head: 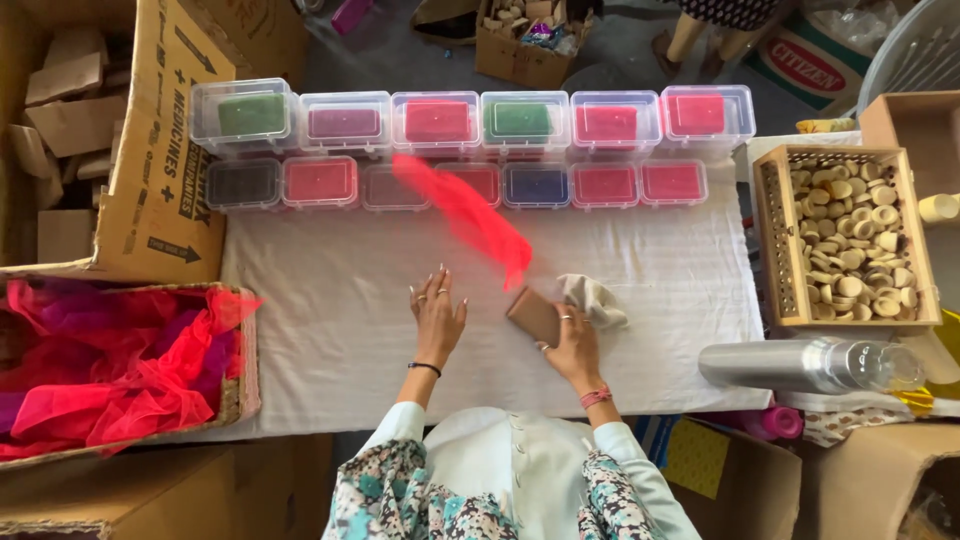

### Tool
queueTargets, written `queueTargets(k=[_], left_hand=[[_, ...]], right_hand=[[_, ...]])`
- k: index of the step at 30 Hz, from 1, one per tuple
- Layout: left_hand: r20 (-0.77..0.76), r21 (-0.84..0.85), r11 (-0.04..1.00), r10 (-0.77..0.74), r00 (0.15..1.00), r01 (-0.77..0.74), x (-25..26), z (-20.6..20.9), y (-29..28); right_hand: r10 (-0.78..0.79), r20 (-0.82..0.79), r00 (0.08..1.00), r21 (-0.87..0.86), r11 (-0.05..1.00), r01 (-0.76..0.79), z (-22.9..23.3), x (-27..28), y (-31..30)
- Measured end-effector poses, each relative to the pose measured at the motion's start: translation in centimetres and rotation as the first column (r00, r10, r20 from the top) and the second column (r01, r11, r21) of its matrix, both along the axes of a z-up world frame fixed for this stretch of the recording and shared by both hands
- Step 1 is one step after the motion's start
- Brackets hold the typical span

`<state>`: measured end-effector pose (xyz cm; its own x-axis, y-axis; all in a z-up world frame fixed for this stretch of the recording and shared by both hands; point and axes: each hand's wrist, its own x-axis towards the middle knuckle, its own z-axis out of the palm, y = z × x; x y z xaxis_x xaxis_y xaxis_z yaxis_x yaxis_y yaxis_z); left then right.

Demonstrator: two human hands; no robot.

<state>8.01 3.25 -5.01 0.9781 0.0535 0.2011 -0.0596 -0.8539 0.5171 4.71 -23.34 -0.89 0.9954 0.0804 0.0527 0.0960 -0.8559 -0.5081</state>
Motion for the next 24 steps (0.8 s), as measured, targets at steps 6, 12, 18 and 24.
queueTargets(k=[6,12,18,24], left_hand=[[-0.087,-0.139,0.988,0.051,0.995,-0.063,-2.4,-0.2,-0.2],[-0.139,-0.176,0.983,0.018,0.990,-0.042,-5.8,-1.0,-1.8],[-0.150,-0.351,0.935,-0.002,0.989,-0.051,-6.7,-0.2,-3.0],[-0.173,-0.656,0.739,0.051,0.984,-0.154,-5.9,3.4,-2.5]], right_hand=[[-0.220,0.018,0.975,-0.048,0.974,0.220,-1.4,-0.3,-2.9],[0.043,0.324,0.945,0.093,0.993,-0.077,4.3,3.3,1.2],[0.207,0.106,0.973,0.271,0.935,-0.228,-0.1,10.1,4.2],[0.350,0.160,0.923,0.215,0.900,-0.379,3.7,3.8,5.8]])
